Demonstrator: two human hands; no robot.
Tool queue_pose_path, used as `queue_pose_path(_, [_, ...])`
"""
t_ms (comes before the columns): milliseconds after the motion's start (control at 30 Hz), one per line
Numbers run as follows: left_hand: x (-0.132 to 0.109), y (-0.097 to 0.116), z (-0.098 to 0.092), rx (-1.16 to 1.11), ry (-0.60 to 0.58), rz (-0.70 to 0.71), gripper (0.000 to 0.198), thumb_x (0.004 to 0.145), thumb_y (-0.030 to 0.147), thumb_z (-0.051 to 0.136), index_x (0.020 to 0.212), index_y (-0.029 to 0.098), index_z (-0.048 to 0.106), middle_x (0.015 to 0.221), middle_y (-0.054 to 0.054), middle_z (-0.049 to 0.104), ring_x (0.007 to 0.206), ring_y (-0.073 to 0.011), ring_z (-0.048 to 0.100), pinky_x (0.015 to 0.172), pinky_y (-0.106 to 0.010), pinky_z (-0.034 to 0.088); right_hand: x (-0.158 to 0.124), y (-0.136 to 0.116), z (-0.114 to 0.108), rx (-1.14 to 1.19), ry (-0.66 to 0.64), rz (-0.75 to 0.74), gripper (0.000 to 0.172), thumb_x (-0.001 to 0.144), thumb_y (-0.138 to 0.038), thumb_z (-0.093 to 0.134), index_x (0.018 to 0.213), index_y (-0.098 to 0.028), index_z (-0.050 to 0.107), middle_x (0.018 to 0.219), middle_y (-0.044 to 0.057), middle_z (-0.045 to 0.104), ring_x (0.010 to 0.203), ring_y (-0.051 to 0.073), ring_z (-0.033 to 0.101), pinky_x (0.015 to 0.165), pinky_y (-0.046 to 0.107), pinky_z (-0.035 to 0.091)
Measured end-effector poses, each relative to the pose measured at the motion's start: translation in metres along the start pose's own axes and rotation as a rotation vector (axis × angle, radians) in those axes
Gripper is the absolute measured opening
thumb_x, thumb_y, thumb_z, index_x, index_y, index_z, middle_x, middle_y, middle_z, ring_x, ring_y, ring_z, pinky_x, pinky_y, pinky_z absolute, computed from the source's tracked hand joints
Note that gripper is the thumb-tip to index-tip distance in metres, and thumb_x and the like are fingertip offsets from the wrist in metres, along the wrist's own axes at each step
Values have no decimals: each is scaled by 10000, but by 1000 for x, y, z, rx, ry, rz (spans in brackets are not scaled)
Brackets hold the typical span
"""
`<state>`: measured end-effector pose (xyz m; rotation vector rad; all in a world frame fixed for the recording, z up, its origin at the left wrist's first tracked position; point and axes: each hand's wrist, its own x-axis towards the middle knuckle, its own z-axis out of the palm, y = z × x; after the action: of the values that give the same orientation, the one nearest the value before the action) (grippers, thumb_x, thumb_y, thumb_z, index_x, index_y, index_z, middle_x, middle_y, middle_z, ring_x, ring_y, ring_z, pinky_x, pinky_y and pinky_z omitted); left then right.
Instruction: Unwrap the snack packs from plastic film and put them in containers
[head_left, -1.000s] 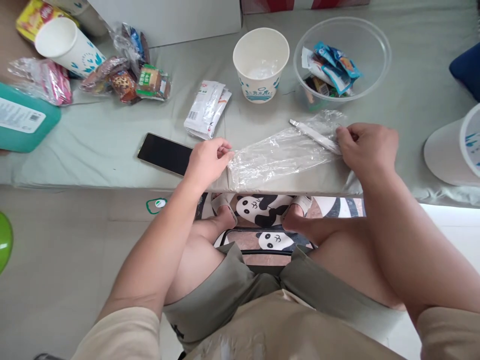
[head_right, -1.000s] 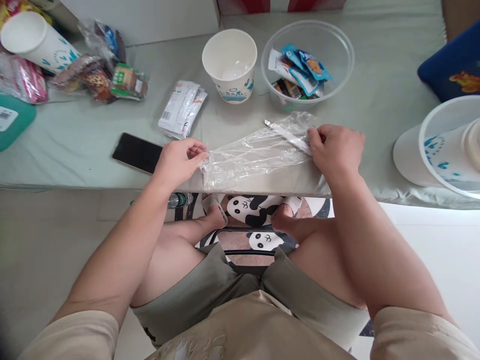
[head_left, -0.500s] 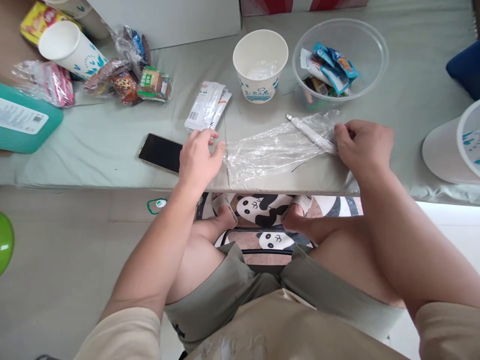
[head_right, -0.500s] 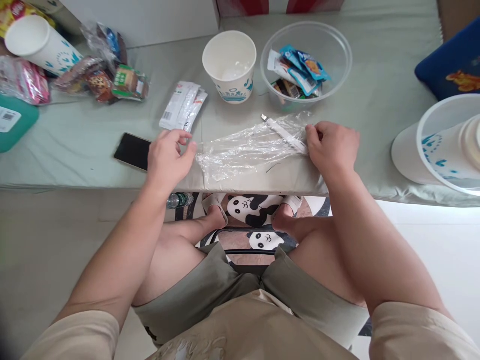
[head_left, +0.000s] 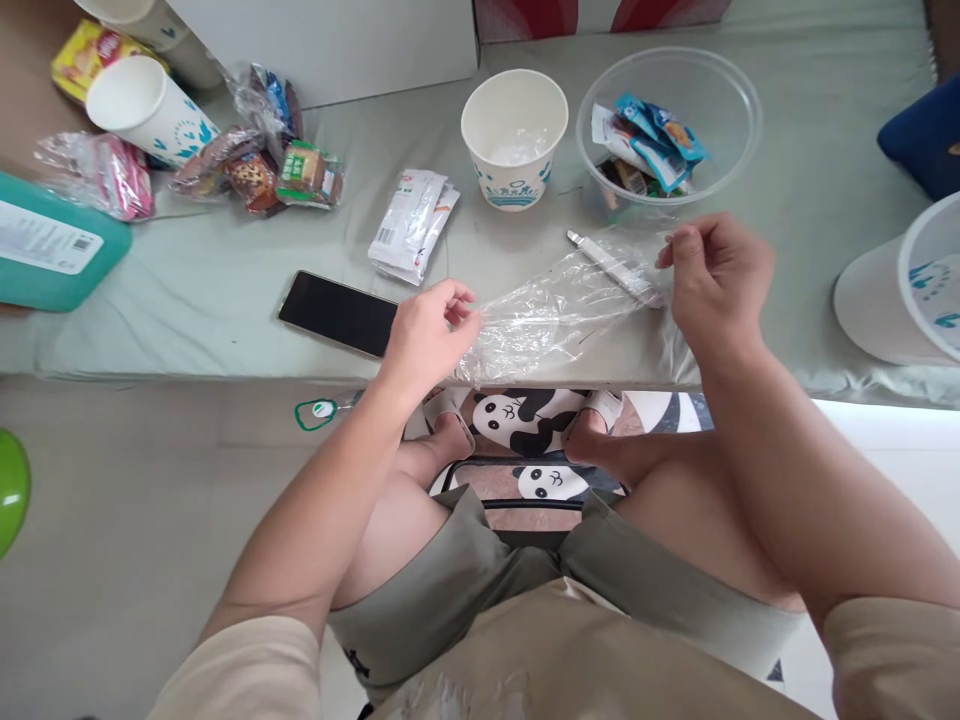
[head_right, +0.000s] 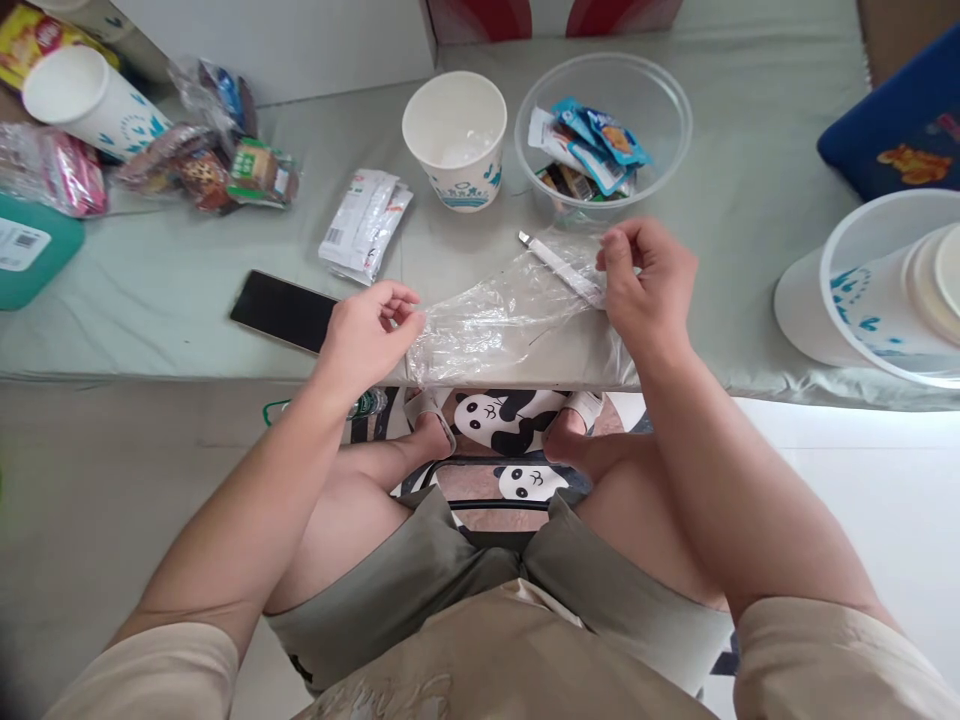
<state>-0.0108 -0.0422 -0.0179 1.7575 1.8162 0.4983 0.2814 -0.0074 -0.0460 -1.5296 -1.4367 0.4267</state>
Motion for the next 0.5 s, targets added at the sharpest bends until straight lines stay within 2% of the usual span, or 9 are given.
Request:
queue_pose_path(67, [-2, 3, 1, 10, -30, -14, 323, 826, 328, 723, 1119, 204, 673, 988, -46, 750, 829, -183, 667, 789, -332, 523, -1, 1, 3, 64, 16, -23, 206, 925, -330, 564, 789, -193, 636, 623, -9, 612, 595, 138, 613, 629, 280, 441])
queue_pose_path(133, [-3, 4, 2, 38, -90, -41, 416, 793, 293, 745, 1190, 213, 652, 979, -38, 752, 798, -180, 664, 771, -334, 517, -1, 2, 4, 99, -3, -23, 213, 936, -350, 581, 805, -190, 630, 617, -17, 591, 542, 127, 588, 579, 269, 417])
queue_pose_path(233, [-2, 1, 2, 23, -91, -54, 338, 795, 187, 676, 1132, 209, 668, 861, -9, 732, 749, -163, 654, 771, -322, 511, -2, 4, 4, 83, -33, -10, 201, 954, -350, 583, 850, -187, 640, 657, -17, 595, 515, 102, 525, 558, 262, 389])
queue_pose_path(367, [0, -5, -3, -55, 29, -13, 226, 798, 155, 612, 1008, 201, 682, 760, 20, 660, 694, -134, 618, 731, -281, 498, -1, 2, 3, 9, -16, -6, 145, 939, -266, 582, 832, -189, 643, 643, -20, 585, 572, 102, 484, 610, 265, 388])
queue_pose_path(433, [0, -6, -5, -117, 60, -19, 231, 799, 150, 588, 1007, 201, 673, 776, 24, 636, 653, -118, 609, 668, -257, 485, 0, 1, 3, -30, -4, 17, 138, 932, -232, 578, 810, -192, 627, 624, -26, 569, 591, 109, 485, 622, 268, 382])
queue_pose_path(500, [-1, -6, -6, -181, 33, -44, 244, 796, 144, 571, 1015, 202, 661, 850, 16, 640, 604, -99, 598, 599, -239, 468, -1, -1, 3, -81, -14, 46, 125, 920, -207, 578, 802, -193, 618, 619, -32, 550, 597, 113, 489, 629, 273, 375])
